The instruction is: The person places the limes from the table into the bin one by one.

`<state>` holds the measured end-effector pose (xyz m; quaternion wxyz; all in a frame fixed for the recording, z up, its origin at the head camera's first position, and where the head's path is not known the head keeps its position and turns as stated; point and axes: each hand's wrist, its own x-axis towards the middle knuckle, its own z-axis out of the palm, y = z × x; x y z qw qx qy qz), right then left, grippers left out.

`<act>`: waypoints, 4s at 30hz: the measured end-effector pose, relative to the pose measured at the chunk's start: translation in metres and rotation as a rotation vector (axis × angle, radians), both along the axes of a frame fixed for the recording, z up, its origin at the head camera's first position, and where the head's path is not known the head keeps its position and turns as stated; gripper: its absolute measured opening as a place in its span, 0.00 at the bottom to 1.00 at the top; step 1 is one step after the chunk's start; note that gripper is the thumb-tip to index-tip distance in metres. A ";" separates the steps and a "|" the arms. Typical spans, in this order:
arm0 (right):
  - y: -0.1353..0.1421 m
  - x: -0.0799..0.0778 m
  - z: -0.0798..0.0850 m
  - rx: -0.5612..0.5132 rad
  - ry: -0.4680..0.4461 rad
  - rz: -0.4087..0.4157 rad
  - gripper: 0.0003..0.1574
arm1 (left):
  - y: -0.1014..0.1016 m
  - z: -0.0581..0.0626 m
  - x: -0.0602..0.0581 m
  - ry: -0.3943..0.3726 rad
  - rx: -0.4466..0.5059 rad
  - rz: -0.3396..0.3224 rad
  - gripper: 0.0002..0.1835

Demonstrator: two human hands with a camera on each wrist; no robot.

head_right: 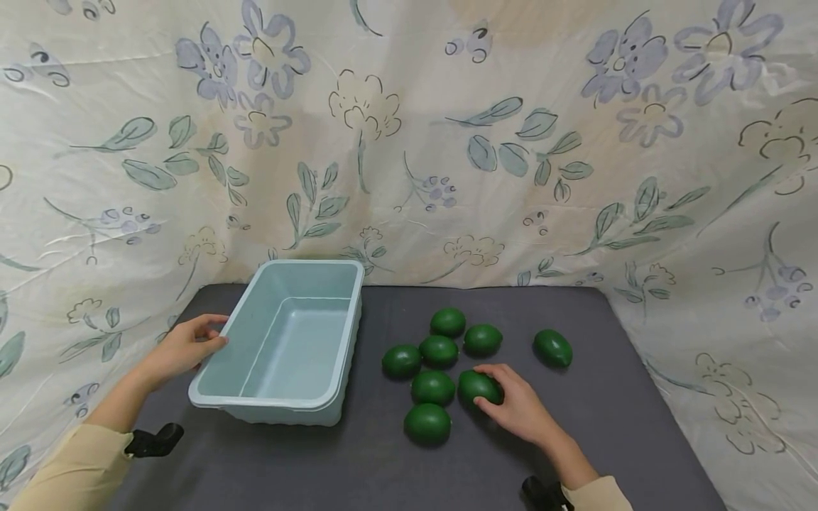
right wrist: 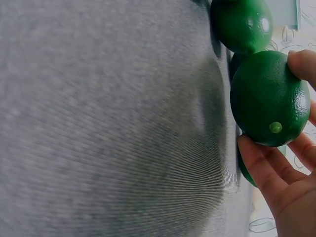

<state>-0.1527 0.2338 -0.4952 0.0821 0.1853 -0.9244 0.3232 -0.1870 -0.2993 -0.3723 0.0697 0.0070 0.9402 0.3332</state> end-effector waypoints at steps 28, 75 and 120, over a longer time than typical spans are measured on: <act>-0.018 -0.033 0.046 -0.052 0.020 0.067 0.31 | -0.002 0.000 -0.001 -0.030 0.037 0.007 0.27; -0.140 -0.079 0.115 -0.234 -0.025 0.244 0.30 | -0.002 0.003 0.001 -0.069 0.073 0.015 0.29; -0.256 -0.081 0.132 -0.257 -0.163 0.417 0.30 | -0.005 0.006 -0.001 -0.086 0.130 -0.002 0.29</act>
